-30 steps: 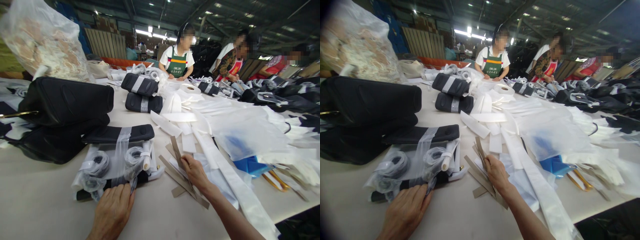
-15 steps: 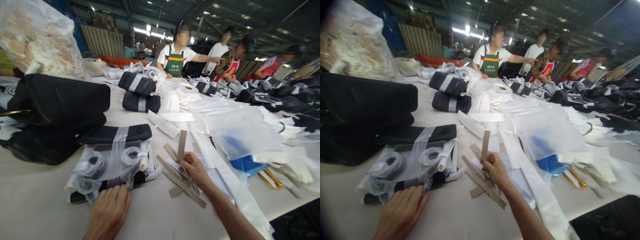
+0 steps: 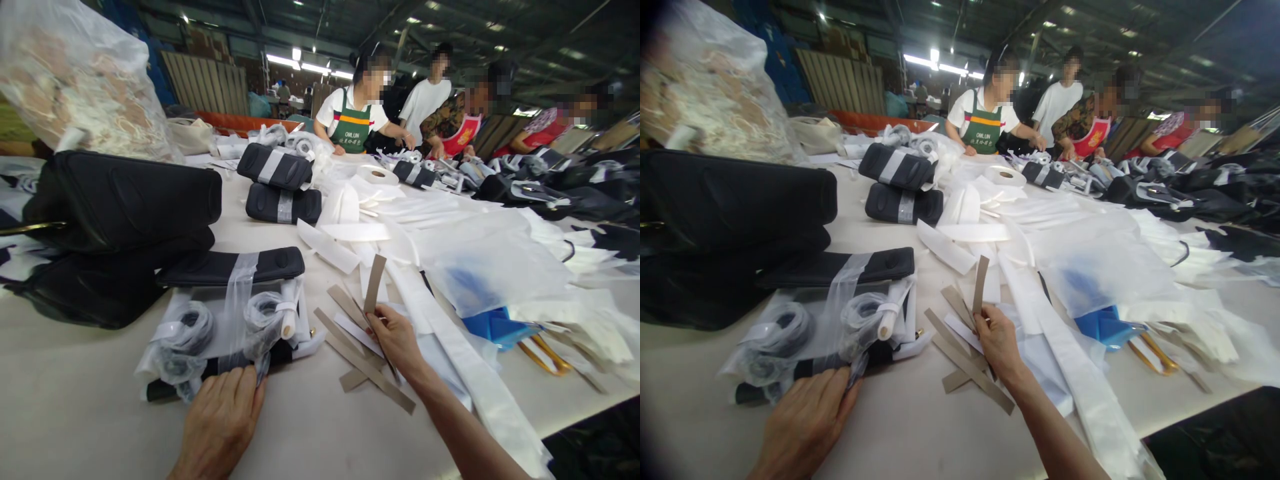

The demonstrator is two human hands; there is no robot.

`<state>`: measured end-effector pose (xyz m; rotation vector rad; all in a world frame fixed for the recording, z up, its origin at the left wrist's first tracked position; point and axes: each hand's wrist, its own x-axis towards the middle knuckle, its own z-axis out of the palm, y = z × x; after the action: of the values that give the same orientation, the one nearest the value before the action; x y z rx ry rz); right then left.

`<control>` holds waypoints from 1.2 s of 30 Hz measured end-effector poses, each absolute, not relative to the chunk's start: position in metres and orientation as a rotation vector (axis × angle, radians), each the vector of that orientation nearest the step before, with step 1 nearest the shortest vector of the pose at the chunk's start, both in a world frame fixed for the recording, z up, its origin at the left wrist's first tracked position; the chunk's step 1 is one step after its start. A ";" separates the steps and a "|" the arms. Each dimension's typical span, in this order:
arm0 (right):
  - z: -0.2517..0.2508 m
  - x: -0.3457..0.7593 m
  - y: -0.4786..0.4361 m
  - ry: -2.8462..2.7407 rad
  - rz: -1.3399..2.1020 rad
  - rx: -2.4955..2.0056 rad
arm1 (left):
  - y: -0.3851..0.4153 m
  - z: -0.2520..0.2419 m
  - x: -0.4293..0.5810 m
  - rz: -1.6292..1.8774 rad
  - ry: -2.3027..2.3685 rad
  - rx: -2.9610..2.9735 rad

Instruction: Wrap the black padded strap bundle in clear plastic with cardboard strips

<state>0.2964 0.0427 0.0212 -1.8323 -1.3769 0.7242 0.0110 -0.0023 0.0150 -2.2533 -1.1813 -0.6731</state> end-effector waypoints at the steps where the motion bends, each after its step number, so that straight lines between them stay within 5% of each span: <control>1: 0.021 0.296 0.044 -1.413 0.651 -1.853 | -0.002 0.015 0.011 -0.667 -1.180 -2.252; 18: 0.009 0.280 0.006 -2.290 -0.238 -2.118 | -0.002 0.012 0.010 -0.647 -1.185 -2.260; 36: 0.019 0.285 0.027 -2.158 -0.176 -1.955 | -0.002 0.013 0.011 -0.690 -1.165 -2.254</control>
<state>0.2853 0.0268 0.0193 -1.9549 -2.1579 -0.1760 0.0108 -0.0018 0.0127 -2.2544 -1.1651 -0.6897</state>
